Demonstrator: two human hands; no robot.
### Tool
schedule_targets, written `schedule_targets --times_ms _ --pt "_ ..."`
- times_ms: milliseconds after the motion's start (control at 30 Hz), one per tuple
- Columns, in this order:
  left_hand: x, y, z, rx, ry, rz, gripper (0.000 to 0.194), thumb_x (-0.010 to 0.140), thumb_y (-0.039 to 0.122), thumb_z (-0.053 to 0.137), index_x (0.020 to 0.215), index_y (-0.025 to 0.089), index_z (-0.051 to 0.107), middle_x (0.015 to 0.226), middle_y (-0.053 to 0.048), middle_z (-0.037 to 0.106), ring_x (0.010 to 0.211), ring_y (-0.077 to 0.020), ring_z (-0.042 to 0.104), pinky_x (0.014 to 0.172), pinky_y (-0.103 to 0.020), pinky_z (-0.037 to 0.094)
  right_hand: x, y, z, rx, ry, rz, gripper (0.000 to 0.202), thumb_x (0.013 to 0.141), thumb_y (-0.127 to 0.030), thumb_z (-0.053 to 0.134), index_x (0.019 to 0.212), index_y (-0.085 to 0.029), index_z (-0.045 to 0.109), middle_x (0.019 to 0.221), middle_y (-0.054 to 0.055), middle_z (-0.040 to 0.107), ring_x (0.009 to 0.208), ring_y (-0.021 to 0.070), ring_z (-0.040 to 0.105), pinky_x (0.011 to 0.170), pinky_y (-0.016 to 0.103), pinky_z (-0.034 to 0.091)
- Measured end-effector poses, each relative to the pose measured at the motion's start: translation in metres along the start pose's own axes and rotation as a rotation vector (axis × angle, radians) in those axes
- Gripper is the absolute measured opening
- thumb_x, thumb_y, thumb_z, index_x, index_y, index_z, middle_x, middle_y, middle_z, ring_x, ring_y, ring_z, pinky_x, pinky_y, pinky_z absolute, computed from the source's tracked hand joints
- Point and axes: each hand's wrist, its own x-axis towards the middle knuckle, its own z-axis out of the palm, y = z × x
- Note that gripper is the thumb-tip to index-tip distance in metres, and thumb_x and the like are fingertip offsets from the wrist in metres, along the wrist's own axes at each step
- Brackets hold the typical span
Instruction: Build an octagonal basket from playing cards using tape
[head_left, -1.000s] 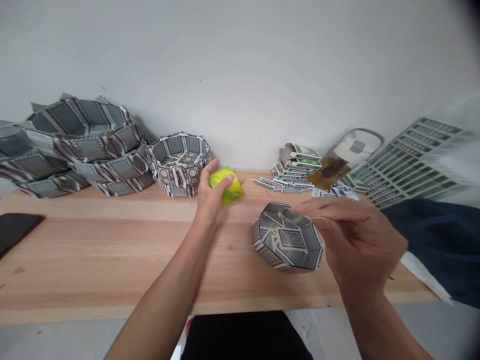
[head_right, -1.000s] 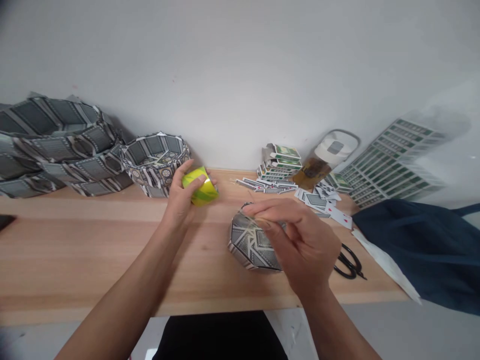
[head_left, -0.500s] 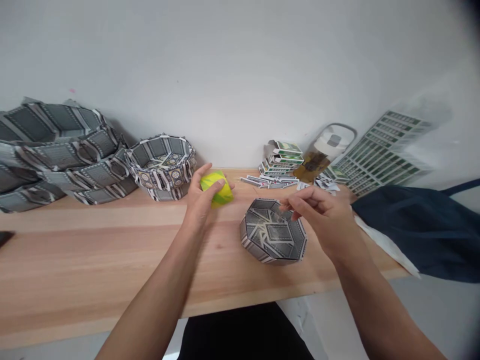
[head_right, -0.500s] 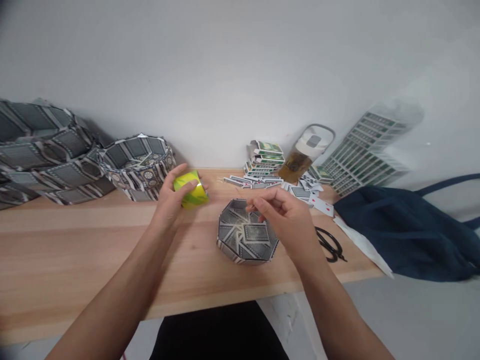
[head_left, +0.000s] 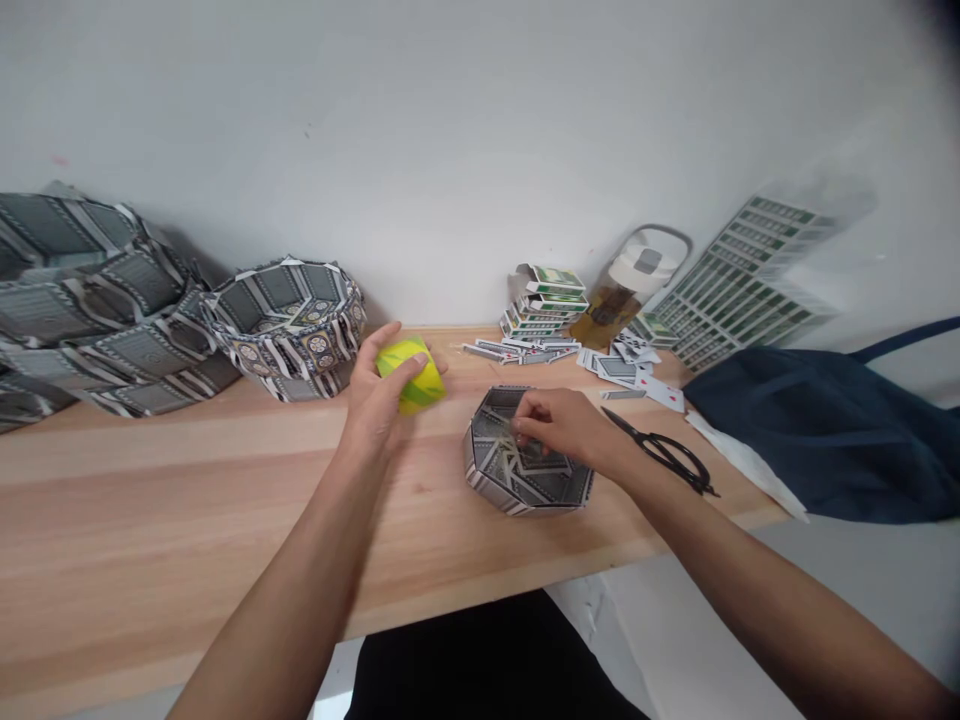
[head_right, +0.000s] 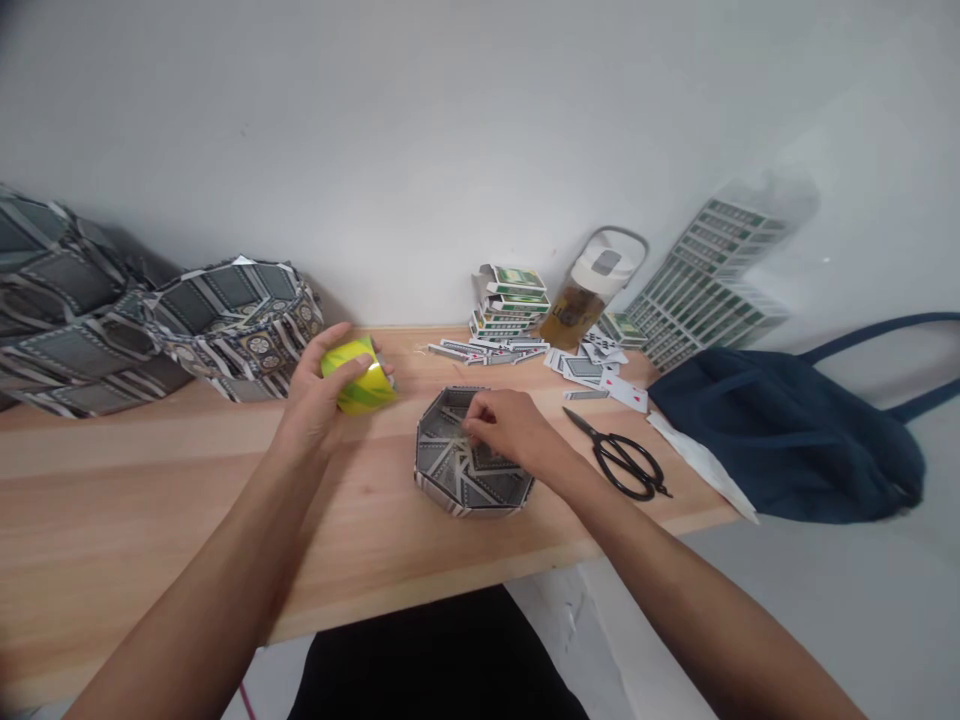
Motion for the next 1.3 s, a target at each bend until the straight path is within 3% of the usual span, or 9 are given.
schedule_targets --times_ms 167,400,600,767,967,1133,1300 --pt "0.0 -0.001 0.0 -0.005 -0.007 0.003 0.064 0.064 0.022 0.076 0.12 0.022 0.048 0.095 -0.006 0.069 0.069 -0.0201 0.071 0.065 -0.035 0.058 0.009 -0.002 0.005 -0.179 0.003 -0.048 0.016 0.074 -0.011 0.057 0.061 -0.019 0.059 0.06 -0.002 0.066 0.059 0.0126 0.058 0.054 0.022 0.037" --pt "0.0 0.0 -0.001 -0.002 -0.012 -0.002 0.066 0.063 0.021 0.076 0.123 0.022 0.047 0.094 -0.005 0.069 0.07 -0.0204 0.071 0.067 -0.035 0.057 0.014 -0.004 0.008 -0.279 0.006 -0.086 0.014 0.075 -0.012 0.058 0.062 -0.019 0.059 0.064 0.001 0.064 0.061 0.0141 0.053 0.056 0.024 0.03" --pt "0.002 -0.001 -0.005 0.095 -0.049 0.076 0.062 0.067 0.024 0.075 0.124 0.024 0.05 0.096 -0.004 0.068 0.07 -0.018 0.07 0.068 -0.033 0.057 -0.001 -0.011 -0.013 -0.108 0.09 -0.076 0.015 0.08 -0.022 0.059 0.065 -0.02 0.061 0.063 -0.001 0.066 0.061 0.0143 0.058 0.057 0.025 0.038" --pt "-0.001 0.002 -0.007 0.391 -0.149 0.245 0.042 0.076 0.031 0.068 0.116 0.022 0.06 0.104 -0.005 0.066 0.077 -0.0187 0.068 0.071 -0.032 0.055 -0.018 -0.019 -0.031 0.242 0.15 0.009 0.016 0.08 -0.036 0.061 0.073 -0.021 0.063 0.071 0.002 0.071 0.064 0.0165 0.065 0.051 0.026 0.046" --pt "-0.006 0.01 -0.004 0.885 -0.22 0.539 0.031 0.083 0.026 0.055 0.113 0.019 0.062 0.113 -0.004 0.065 0.104 -0.022 0.06 0.094 -0.035 0.045 -0.046 -0.023 -0.046 0.461 0.221 -0.027 0.026 0.079 -0.044 0.065 0.075 -0.019 0.064 0.076 0.005 0.07 0.066 0.0152 0.063 0.051 0.025 0.048" --pt "-0.006 0.007 -0.008 1.199 -0.322 0.56 0.045 0.083 0.021 0.05 0.128 0.018 0.051 0.12 -0.008 0.062 0.107 -0.0246 0.058 0.094 -0.037 0.044 -0.077 -0.016 -0.056 0.48 0.281 0.019 0.028 0.08 -0.046 0.064 0.074 -0.019 0.065 0.078 0.006 0.071 0.066 0.0147 0.062 0.052 0.025 0.048" --pt "-0.014 0.006 -0.011 1.51 -0.369 0.469 0.063 0.079 0.015 0.049 0.141 0.02 0.036 0.112 -0.011 0.062 0.094 -0.0282 0.061 0.081 -0.039 0.047 -0.105 -0.002 -0.062 0.454 0.332 0.032 0.03 0.081 -0.046 0.064 0.071 -0.018 0.065 0.076 0.006 0.07 0.056 0.0111 0.057 0.05 0.024 0.048"
